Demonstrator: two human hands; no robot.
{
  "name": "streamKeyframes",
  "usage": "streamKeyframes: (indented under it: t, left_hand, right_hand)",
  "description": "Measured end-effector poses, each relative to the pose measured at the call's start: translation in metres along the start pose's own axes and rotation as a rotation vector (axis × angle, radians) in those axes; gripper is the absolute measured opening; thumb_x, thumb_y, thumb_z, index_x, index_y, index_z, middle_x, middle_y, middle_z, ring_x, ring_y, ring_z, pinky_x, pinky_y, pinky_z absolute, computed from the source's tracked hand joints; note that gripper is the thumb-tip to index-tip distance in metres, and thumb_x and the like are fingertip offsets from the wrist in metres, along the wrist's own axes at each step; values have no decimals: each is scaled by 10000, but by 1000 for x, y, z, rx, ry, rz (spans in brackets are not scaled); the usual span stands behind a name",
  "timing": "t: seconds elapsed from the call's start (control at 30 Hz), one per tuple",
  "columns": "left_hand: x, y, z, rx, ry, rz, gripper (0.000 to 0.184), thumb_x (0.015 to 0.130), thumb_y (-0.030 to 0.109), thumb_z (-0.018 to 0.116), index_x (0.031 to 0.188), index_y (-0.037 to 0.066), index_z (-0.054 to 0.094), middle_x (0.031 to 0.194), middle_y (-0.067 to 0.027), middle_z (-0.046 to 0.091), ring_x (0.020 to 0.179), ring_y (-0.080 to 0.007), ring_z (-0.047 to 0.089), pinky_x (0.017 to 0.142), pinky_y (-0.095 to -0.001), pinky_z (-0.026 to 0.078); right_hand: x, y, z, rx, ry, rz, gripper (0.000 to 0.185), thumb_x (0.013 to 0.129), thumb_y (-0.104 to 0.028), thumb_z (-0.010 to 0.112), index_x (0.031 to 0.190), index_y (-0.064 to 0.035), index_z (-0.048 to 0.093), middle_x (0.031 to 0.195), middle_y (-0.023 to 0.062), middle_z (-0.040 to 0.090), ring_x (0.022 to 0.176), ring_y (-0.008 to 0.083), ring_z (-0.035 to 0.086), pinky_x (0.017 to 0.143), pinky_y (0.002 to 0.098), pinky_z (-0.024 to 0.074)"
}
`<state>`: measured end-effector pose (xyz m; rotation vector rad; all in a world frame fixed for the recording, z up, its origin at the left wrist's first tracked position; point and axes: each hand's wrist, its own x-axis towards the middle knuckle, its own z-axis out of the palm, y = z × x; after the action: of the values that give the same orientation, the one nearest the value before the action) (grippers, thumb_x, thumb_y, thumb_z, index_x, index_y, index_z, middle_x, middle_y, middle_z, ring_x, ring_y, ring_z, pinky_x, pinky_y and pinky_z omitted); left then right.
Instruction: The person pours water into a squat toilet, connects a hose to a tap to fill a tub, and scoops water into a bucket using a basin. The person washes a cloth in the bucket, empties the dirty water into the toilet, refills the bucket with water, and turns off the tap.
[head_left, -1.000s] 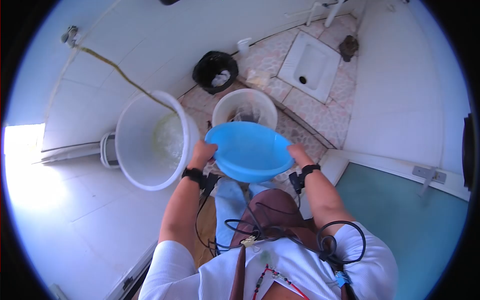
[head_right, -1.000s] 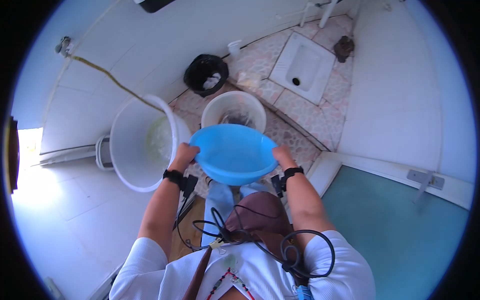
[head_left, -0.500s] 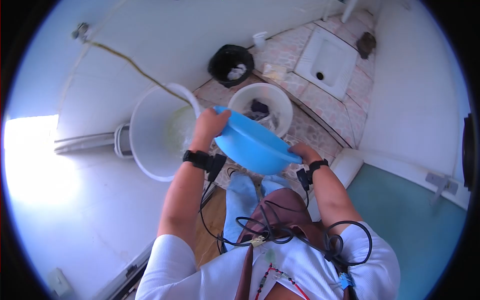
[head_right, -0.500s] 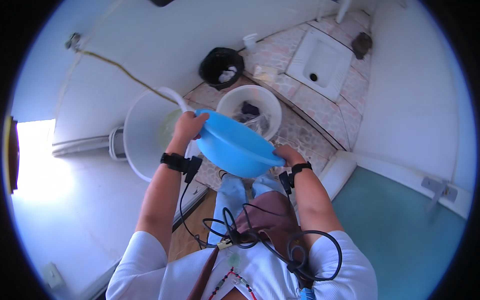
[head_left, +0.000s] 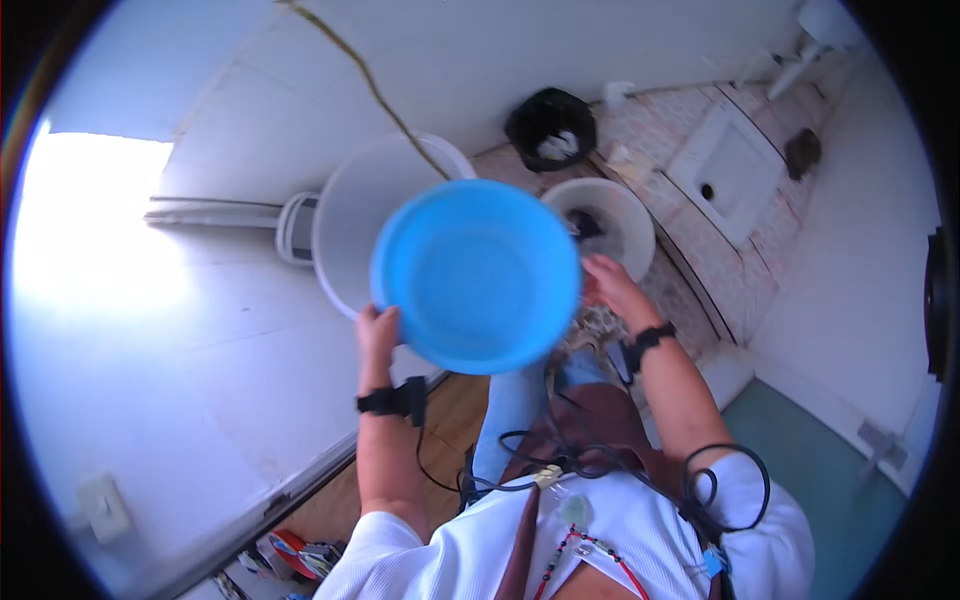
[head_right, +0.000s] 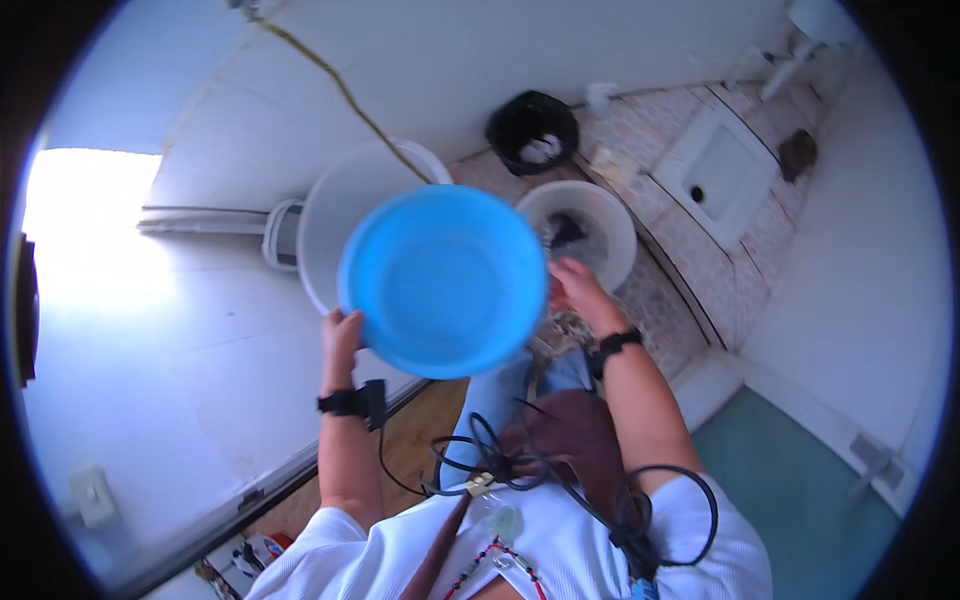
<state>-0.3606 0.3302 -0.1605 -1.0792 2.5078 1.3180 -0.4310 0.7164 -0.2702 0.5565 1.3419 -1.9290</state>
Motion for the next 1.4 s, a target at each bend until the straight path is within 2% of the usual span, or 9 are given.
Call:
streamKeyframes:
  t: [0.2,0.47,0.63,0.73,0.9,0.97,1.1,1.23,1.4]
  left_hand:
    - [36,-56,-47,-487,200,-287,227,773,96,537,943,-49,498,824,-123,566,641,-217,603,509,-309,549]
    - [109,-111,27,-698,205,-461,185,811,54,527,945,-68,493,843,-123,567,689,-228,616,556,-282,537]
    - [84,-42,84,-547,2,-334,145,836,98,531,891,-35,553,768,-128,614,642,-175,614,529,-258,510]
    - [61,-18,144,-729,-334,-351,179,856,148,521,923,-12,564,865,-160,629,686,-195,628,609,-283,516]
    - [45,-45,283,-760,-715,-540,309,903,207,479,1147,17,479,1011,-149,600,814,-219,623,661,-292,515]
    - [47,-56,328,-770,-763,-559,354,907,221,474,1195,19,447,1054,-163,583,844,-228,618,681,-297,515]
    - [50,-84,388,-906,-788,-603,457,914,243,458,1301,30,340,1137,-191,536,923,-250,598,722,-311,512]
    - [62,-87,410,-966,-793,-597,585,919,260,442,1383,58,150,1251,-209,439,1051,-290,533,784,-353,500]
    - [72,-97,438,-962,-645,-701,766,875,434,480,1401,94,38,1405,-193,192,1256,-312,304,932,-457,392]
  right_hand:
    - [45,25,27,-280,209,95,558,849,-236,559,1288,12,319,717,110,576,525,174,568,428,295,490]
    - [61,92,-25,-383,443,352,524,838,-169,543,1283,8,332,743,142,592,525,182,589,415,309,494]
    - [95,81,-63,-457,527,430,565,810,-172,576,1290,-2,330,803,171,608,551,203,608,403,310,490]
    - [144,66,-86,-723,508,359,640,772,-217,619,1300,-7,324,904,188,605,705,268,627,551,366,524]
    - [256,38,-98,-1407,237,20,804,667,-363,701,1341,-153,317,1153,164,528,1069,338,493,925,395,385]
    - [314,54,-108,-1663,143,-125,858,623,-396,729,1351,-232,304,1240,142,465,1164,330,417,940,448,358]
    - [382,91,-106,-1810,84,68,870,606,-443,729,1348,-289,303,1309,128,391,1241,331,316,973,587,236]
    - [406,159,-153,-1577,89,146,646,637,-372,693,1221,-196,478,1239,154,469,1129,363,454,915,478,396]
    - [363,152,-162,-1260,-1,302,326,684,-189,600,971,-37,622,881,240,611,823,368,604,754,396,488]
